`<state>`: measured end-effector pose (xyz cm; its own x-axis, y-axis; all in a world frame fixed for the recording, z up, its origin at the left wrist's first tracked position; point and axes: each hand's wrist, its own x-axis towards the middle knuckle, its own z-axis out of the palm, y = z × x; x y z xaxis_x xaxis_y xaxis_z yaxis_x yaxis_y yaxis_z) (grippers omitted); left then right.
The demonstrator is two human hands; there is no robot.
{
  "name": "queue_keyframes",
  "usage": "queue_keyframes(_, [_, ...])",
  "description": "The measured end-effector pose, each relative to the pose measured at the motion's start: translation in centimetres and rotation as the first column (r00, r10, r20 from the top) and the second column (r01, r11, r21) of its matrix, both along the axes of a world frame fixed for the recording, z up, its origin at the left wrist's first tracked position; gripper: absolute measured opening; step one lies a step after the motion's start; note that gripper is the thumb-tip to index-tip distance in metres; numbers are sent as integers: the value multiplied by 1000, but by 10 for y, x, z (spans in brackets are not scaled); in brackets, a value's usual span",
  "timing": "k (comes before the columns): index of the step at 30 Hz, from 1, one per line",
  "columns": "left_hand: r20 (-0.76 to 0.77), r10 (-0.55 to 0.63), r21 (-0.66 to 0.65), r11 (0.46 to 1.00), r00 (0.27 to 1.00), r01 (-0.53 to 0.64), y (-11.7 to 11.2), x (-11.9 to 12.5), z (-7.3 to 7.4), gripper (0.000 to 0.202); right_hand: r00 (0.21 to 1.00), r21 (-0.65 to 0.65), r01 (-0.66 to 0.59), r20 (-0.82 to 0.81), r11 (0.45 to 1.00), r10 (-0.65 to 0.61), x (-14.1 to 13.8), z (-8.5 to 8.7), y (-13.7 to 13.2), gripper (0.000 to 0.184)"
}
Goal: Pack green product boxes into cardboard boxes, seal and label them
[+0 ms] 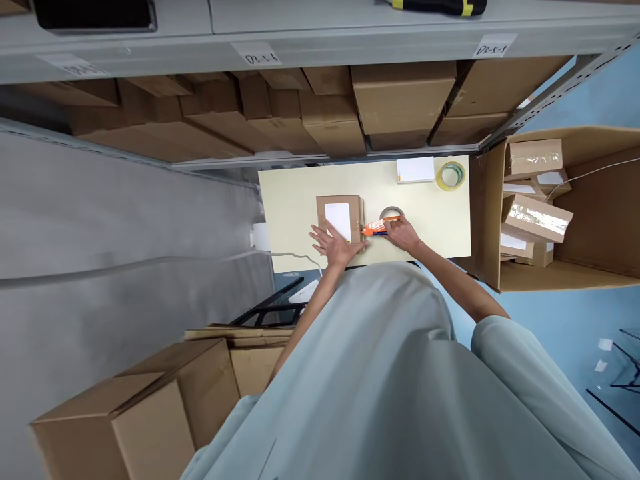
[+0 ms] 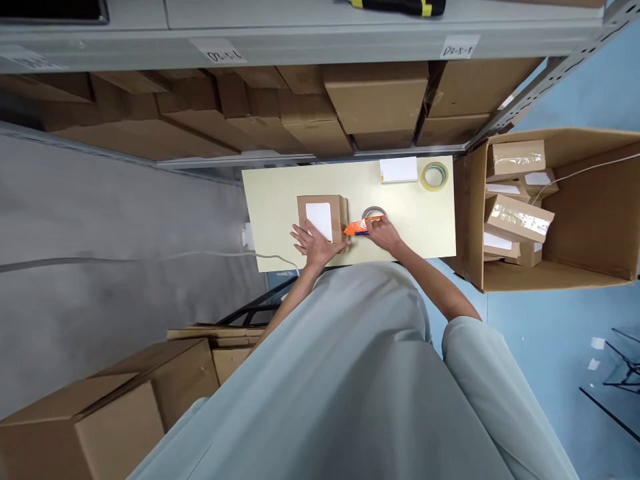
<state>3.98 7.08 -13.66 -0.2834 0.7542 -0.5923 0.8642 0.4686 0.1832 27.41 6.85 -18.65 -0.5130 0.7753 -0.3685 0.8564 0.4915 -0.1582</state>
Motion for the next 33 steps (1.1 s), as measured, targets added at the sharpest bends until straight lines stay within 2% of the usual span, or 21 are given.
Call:
queue_keyframes(3, [-52,-4,29,1000,999,6,0,4,-6,157,999,38,47,-7,998,-47,-1,-3,-9,49])
queue_keyframes(5, [-68,-72,52,996,995,76,-1,-2,-4,154,1000,48,29,-7,998,-29,1,-3,-11,47])
queue_keyframes(8, [-40,-274,74,958,961,276,-4,-17,1,152,994,38,-110,2,993,110,7,1,-12,45])
queue_keyframes(12, [33,-526,87,848,850,522,-8,-40,6,147,959,-25,-284,-5,959,284,21,12,-13,43])
queue_keyframes(14, [41,-604,102,795,796,598,-9,-52,6,144,958,-69,-285,2,956,285,40,17,-12,44])
queue_keyframes(16, [32,-655,122,752,755,648,-9,-64,3,144,972,-97,-230,35,968,234,69,24,-9,47])
queue_keyframes(19, [22,-707,137,703,707,698,-7,-79,-2,146,981,-92,-149,110,985,159,115,33,3,53])
queue_keyframes(21, [28,-742,135,666,670,733,-6,-83,-5,147,977,-85,-143,149,986,155,131,36,15,58])
queue_keyframes(23, [48,-791,135,611,610,780,-4,-82,-7,147,974,-82,-143,166,986,155,126,36,30,60])
queue_keyframes(26, [76,-855,124,519,513,846,4,-76,-6,145,975,-87,-138,165,987,150,90,30,48,59])
queue_keyframes(29, [89,-881,91,472,465,877,19,-75,-1,142,971,-99,-162,159,982,176,55,25,51,57])
queue_keyframes(31, [100,-874,64,483,476,873,29,-76,3,136,975,-109,-154,146,982,169,43,24,42,59])
queue_keyframes(33, [97,-824,36,563,558,826,36,-75,7,128,982,-132,-113,134,985,131,35,24,26,62])
